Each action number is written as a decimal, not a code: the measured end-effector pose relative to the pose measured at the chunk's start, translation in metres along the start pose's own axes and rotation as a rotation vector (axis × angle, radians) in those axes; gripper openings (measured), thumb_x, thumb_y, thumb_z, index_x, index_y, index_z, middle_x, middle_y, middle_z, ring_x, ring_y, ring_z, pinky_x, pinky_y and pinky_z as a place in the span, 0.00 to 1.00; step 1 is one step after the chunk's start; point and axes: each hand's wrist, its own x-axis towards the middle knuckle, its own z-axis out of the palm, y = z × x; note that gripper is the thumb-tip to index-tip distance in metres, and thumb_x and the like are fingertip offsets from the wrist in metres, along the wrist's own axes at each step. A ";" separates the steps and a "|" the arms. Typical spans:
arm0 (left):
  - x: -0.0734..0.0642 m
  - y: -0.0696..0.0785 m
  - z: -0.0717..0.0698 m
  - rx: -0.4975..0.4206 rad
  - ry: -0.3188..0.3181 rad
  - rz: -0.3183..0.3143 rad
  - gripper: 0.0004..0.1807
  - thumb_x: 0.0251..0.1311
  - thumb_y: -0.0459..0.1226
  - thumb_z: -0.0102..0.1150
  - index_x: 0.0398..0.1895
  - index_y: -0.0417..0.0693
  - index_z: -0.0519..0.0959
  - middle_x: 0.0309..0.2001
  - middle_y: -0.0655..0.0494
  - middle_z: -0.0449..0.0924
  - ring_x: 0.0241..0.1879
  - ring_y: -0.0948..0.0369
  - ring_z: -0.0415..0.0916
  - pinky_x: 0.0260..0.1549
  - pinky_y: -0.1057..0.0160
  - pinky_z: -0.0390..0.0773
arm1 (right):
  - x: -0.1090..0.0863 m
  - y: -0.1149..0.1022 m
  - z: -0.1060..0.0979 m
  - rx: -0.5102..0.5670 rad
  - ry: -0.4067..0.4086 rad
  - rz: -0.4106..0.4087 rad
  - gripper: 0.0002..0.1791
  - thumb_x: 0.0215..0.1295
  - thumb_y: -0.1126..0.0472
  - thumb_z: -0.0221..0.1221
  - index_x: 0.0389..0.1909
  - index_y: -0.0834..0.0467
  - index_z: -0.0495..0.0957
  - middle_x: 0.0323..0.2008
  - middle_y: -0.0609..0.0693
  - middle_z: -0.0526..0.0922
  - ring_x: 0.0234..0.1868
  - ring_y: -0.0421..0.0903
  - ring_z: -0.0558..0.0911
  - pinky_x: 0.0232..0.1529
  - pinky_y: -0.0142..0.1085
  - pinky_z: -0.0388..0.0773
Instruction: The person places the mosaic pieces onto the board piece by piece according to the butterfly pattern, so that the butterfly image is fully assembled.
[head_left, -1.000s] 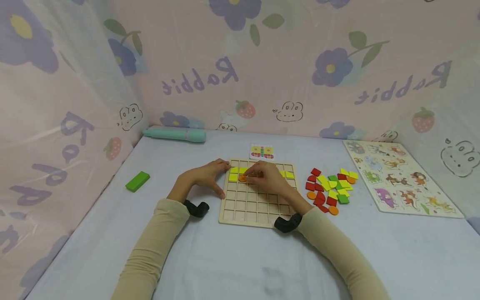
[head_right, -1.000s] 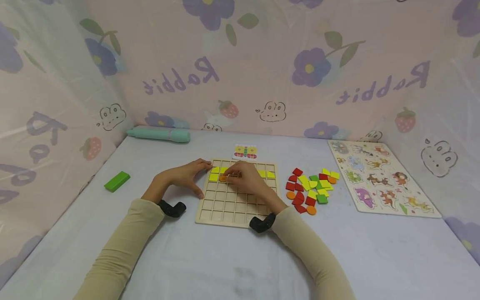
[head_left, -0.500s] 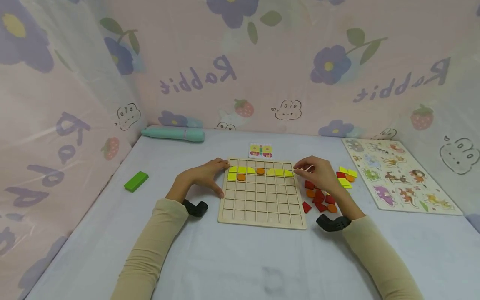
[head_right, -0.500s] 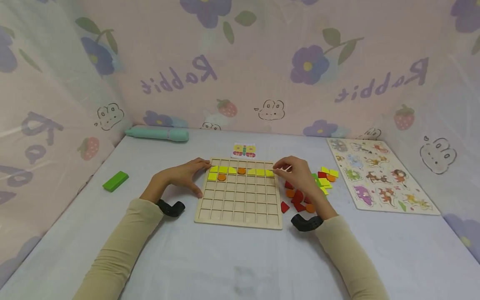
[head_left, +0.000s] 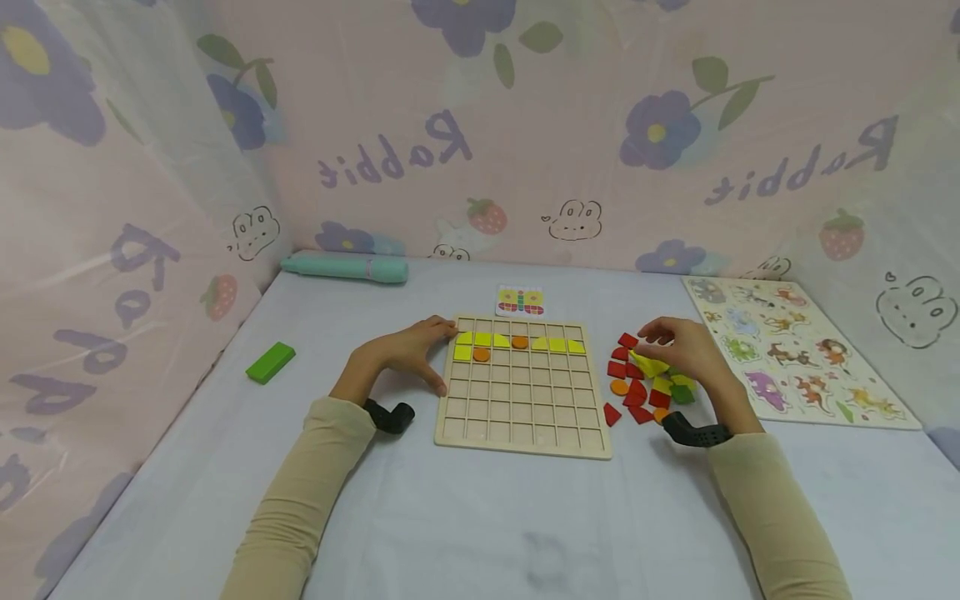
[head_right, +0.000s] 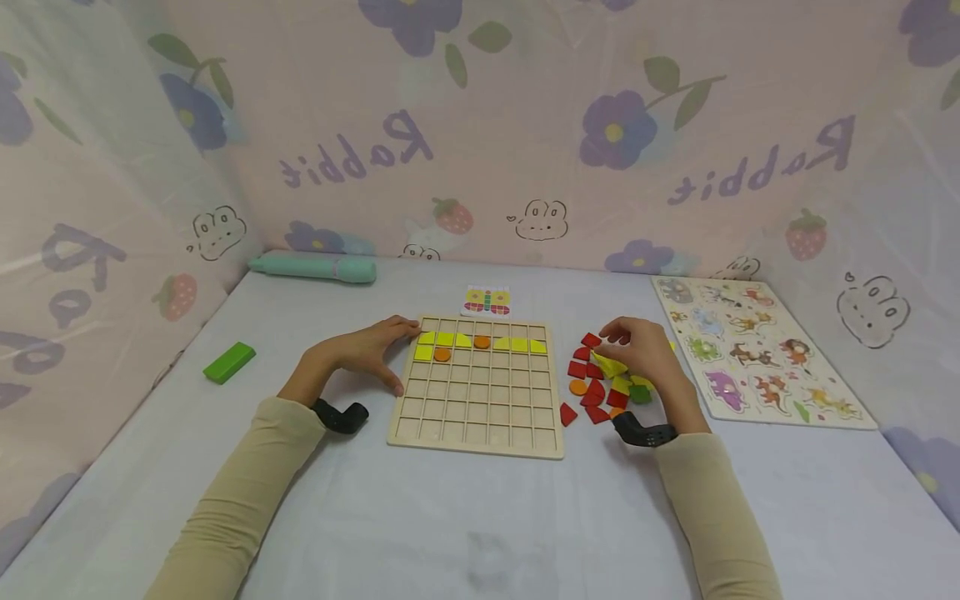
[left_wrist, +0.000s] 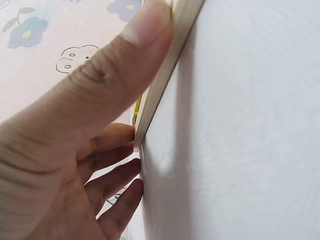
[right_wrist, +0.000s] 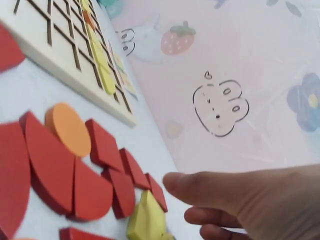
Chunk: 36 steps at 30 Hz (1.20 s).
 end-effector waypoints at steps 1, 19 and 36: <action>0.000 0.000 0.000 0.002 -0.001 -0.001 0.55 0.37 0.52 0.75 0.68 0.43 0.58 0.70 0.48 0.52 0.71 0.51 0.44 0.68 0.52 0.49 | 0.000 0.003 0.000 -0.010 -0.019 0.018 0.21 0.57 0.52 0.65 0.44 0.63 0.78 0.39 0.60 0.80 0.39 0.54 0.74 0.36 0.38 0.73; -0.001 0.001 -0.001 0.007 0.000 0.000 0.56 0.37 0.52 0.75 0.69 0.42 0.57 0.69 0.47 0.52 0.71 0.50 0.45 0.67 0.50 0.51 | 0.002 -0.008 0.010 -0.071 0.009 0.137 0.23 0.53 0.50 0.65 0.42 0.66 0.80 0.37 0.60 0.82 0.34 0.52 0.75 0.29 0.35 0.72; -0.001 0.001 -0.001 -0.029 -0.010 -0.011 0.56 0.37 0.51 0.75 0.70 0.44 0.56 0.70 0.49 0.51 0.71 0.52 0.45 0.68 0.52 0.50 | 0.027 -0.111 0.065 0.119 -0.081 -0.372 0.13 0.50 0.60 0.68 0.38 0.60 0.84 0.33 0.49 0.84 0.33 0.45 0.78 0.35 0.36 0.75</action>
